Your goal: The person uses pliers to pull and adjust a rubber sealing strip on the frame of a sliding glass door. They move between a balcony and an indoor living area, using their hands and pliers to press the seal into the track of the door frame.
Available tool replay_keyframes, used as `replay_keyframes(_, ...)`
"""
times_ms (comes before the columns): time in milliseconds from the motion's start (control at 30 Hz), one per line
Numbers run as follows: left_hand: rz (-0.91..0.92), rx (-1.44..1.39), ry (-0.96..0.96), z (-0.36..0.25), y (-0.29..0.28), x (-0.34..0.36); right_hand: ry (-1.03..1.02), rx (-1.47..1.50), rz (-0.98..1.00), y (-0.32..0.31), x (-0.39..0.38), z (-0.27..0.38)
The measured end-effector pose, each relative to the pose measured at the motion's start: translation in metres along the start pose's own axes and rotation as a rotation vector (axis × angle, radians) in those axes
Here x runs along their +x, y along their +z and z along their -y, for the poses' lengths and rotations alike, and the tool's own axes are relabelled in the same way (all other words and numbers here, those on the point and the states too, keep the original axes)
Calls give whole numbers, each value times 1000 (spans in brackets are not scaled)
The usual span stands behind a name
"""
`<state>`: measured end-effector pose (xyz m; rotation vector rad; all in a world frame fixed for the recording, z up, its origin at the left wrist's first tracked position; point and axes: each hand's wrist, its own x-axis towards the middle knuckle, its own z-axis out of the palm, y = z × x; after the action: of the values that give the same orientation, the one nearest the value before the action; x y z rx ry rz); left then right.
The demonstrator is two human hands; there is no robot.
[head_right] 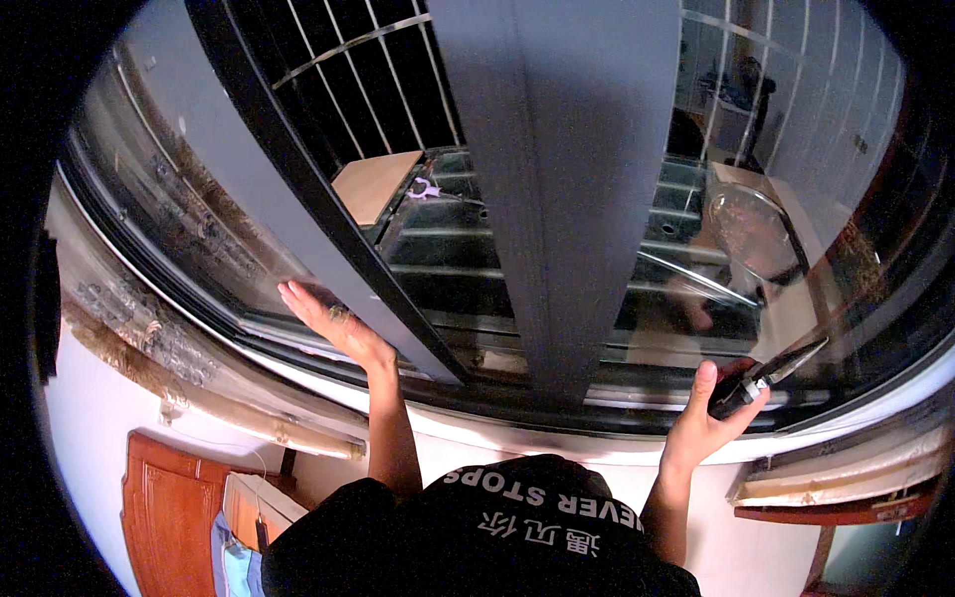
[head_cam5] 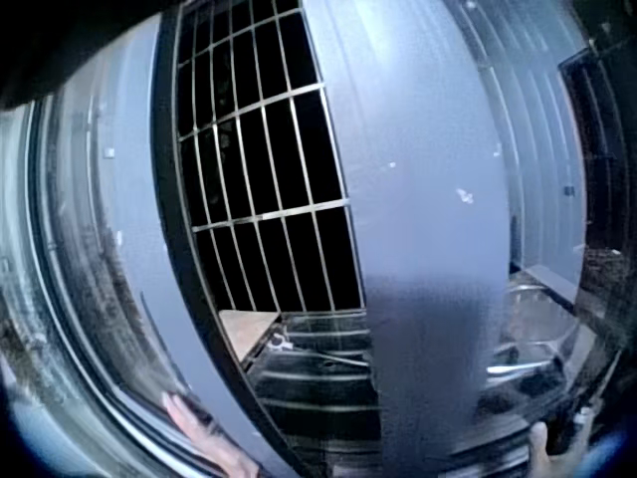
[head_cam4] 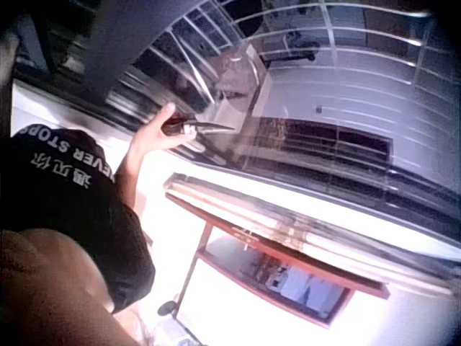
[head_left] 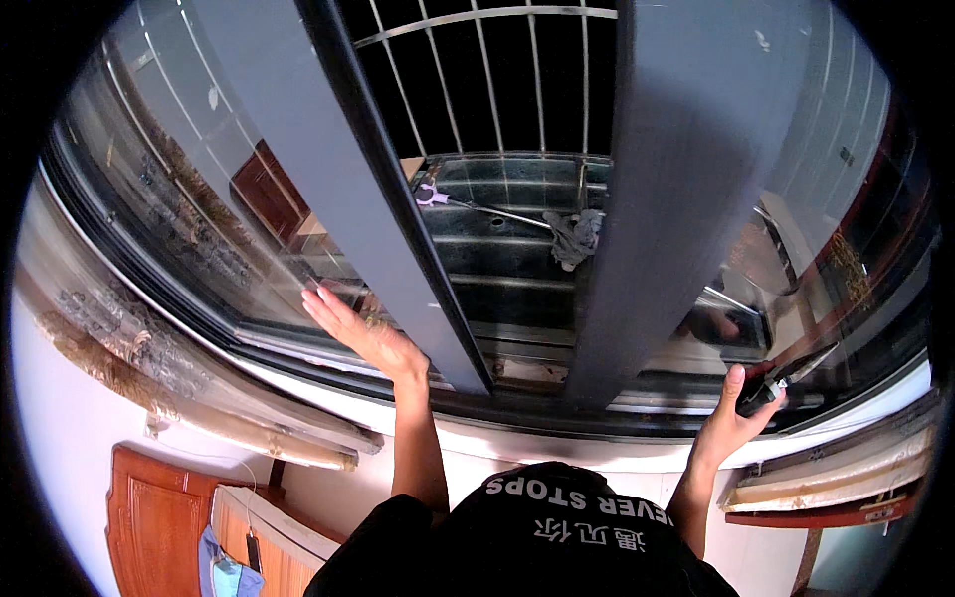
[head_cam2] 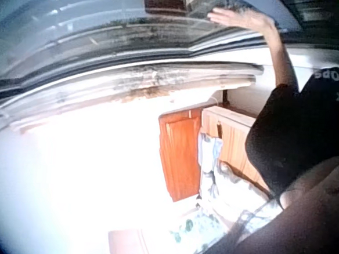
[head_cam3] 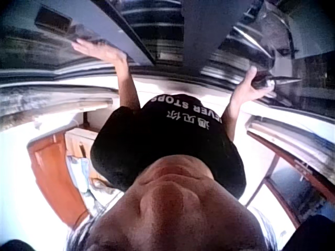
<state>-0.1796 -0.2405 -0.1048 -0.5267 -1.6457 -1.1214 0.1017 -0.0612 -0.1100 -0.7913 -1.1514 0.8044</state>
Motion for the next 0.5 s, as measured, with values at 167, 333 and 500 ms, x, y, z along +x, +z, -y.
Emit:
replay_keyframes(167,17,-59,-14,-11,2,-7,-39,-135,-51,3,0,1)
replay_keyframes(333,32,-65,1,-24,7,-18,-63,-71,112,7,-13,-1)
replay_keyframes(500,45,-67,7,-39,13,-27,-214,44,408,16,-24,12)
